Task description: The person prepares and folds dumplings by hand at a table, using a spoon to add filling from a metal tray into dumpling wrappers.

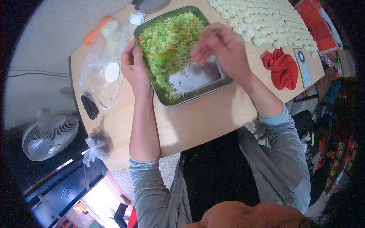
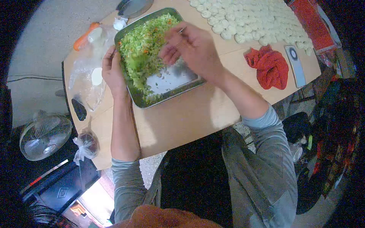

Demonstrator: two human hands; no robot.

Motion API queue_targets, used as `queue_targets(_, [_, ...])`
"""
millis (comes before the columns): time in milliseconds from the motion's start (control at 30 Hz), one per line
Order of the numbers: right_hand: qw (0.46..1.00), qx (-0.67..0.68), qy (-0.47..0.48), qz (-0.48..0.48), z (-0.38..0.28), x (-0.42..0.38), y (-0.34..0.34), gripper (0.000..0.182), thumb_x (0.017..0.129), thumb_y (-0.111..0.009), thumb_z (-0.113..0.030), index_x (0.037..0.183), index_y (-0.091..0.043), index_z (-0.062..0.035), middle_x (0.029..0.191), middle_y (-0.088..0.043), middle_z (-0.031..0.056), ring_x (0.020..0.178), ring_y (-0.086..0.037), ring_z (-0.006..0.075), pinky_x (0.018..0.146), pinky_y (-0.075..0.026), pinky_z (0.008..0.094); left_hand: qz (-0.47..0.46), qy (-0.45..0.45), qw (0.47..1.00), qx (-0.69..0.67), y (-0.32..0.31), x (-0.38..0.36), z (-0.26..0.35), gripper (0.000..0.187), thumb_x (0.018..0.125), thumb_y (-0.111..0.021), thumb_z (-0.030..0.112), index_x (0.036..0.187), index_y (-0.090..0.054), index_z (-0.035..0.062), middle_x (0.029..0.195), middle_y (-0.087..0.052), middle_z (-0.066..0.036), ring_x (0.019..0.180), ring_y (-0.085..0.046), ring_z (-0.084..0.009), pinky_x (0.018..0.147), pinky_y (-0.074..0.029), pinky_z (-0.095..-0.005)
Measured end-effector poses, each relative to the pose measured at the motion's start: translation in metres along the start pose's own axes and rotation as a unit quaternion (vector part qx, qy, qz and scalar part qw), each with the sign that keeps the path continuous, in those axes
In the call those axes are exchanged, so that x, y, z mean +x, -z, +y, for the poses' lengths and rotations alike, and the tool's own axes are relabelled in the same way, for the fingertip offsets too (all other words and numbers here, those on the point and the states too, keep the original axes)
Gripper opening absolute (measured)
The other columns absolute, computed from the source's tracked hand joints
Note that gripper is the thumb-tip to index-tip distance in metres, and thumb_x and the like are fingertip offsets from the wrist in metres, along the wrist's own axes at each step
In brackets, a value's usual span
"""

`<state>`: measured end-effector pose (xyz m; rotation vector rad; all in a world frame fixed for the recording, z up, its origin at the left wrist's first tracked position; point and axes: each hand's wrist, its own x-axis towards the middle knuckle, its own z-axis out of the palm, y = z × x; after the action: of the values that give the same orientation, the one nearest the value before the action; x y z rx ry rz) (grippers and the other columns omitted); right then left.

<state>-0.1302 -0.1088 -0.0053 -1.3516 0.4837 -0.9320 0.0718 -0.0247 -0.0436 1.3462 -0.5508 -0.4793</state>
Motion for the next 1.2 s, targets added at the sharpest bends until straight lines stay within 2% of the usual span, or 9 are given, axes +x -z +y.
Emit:
queue_targets(67, [0.995,0.043,0.027,0.08,-0.003,0.003,-0.001,0.023,0.101,-0.054,-0.024,0.098,-0.057,-0.0014,0.071,-0.067,0.0112,0.055,-0.062,0.0156,0.053,-0.052,0.0271,0.0,0.003,1.0,-0.003,0.001,0.001,-0.003,0.03,0.095,-0.058,0.011,0.122,-0.058,-0.003,0.112,-0.064,-0.011,0.099,-0.059,-0.0141,0.089,-0.046,-0.027])
queue_targets(167, [0.999,0.01,-0.008,0.046,-0.013,0.004,0.01,0.023,0.101,-0.055,-0.024,0.093,-0.058,-0.0026,0.066,-0.065,0.0084,0.052,-0.059,0.0121,0.048,-0.048,0.0241,0.002,0.005,1.0,-0.013,0.001,0.003,-0.004,0.03,0.095,-0.058,0.01,0.122,-0.058,-0.0027,0.111,-0.064,-0.01,0.099,-0.059,-0.0136,0.088,-0.046,-0.0266])
queue_targets(267, [0.994,-0.096,-0.053,-0.015,-0.019,0.005,0.022,0.025,0.1,-0.057,-0.026,0.088,-0.058,-0.004,0.062,-0.063,0.0054,0.049,-0.056,0.0088,0.044,-0.044,0.0214,0.004,0.003,1.0,-0.018,0.001,0.002,-0.004,0.029,0.095,-0.058,0.01,0.122,-0.059,-0.0024,0.111,-0.064,-0.01,0.098,-0.059,-0.0133,0.088,-0.046,-0.0262])
queue_targets(367, [0.978,-0.174,-0.091,-0.068,-0.018,0.006,0.021,0.026,0.099,-0.058,-0.028,0.093,-0.062,-0.0042,0.061,-0.062,0.0032,0.049,-0.054,0.0065,0.046,-0.046,0.0235,0.003,0.009,1.0,-0.009,0.001,0.001,-0.001,0.03,0.095,-0.058,0.01,0.122,-0.059,-0.0023,0.111,-0.064,-0.01,0.098,-0.059,-0.0133,0.087,-0.046,-0.026])
queue_targets(467, [0.986,-0.144,-0.072,-0.034,-0.012,0.004,0.009,0.024,0.1,-0.057,-0.024,0.088,-0.059,-0.0041,0.06,-0.061,0.0041,0.047,-0.053,0.0071,0.043,-0.043,0.0207,0.006,0.009,1.0,0.003,0.0,0.0,0.0,0.03,0.095,-0.058,0.011,0.122,-0.059,-0.0023,0.111,-0.064,-0.009,0.098,-0.059,-0.0132,0.087,-0.046,-0.0259])
queue_targets(667, [0.997,-0.029,0.029,0.065,-0.008,0.007,0.008,0.027,0.099,-0.057,-0.029,0.089,-0.06,-0.0036,0.061,-0.062,0.0033,0.049,-0.054,0.0058,0.045,-0.044,0.0217,0.001,0.005,1.0,-0.001,0.001,0.001,-0.002,0.03,0.095,-0.058,0.012,0.121,-0.058,-0.0024,0.111,-0.064,-0.009,0.098,-0.058,-0.0136,0.087,-0.046,-0.0268])
queue_targets(767, [0.993,-0.097,-0.053,-0.029,-0.014,0.007,0.023,0.028,0.099,-0.058,-0.03,0.087,-0.059,-0.004,0.06,-0.061,0.0026,0.049,-0.053,0.0057,0.044,-0.042,0.0221,0.0,0.003,1.0,-0.004,0.001,0.002,-0.002,0.029,0.095,-0.058,0.011,0.121,-0.059,-0.0024,0.111,-0.064,-0.009,0.099,-0.058,-0.0139,0.089,-0.045,-0.0272])
queue_targets(967, [0.969,-0.172,-0.12,-0.134,-0.018,0.004,0.018,0.028,0.099,-0.058,-0.03,0.089,-0.06,-0.0034,0.06,-0.061,0.0025,0.05,-0.054,0.006,0.045,-0.043,0.0223,0.002,-0.011,1.0,0.001,0.002,0.002,-0.002,0.028,0.093,-0.059,0.009,0.12,-0.06,-0.0022,0.113,-0.064,-0.009,0.101,-0.059,-0.0144,0.091,-0.045,-0.0277])
queue_targets(1200, [1.0,-0.02,-0.004,-0.012,-0.002,0.005,0.005,0.026,0.101,-0.055,-0.026,0.094,-0.06,-0.0006,0.066,-0.064,0.006,0.054,-0.058,0.009,0.047,-0.047,0.0235,0.004,0.001,1.0,-0.013,0.001,0.002,-0.003,0.029,0.093,-0.06,0.008,0.12,-0.06,-0.0021,0.113,-0.064,-0.009,0.103,-0.059,-0.0147,0.092,-0.045,-0.0277])
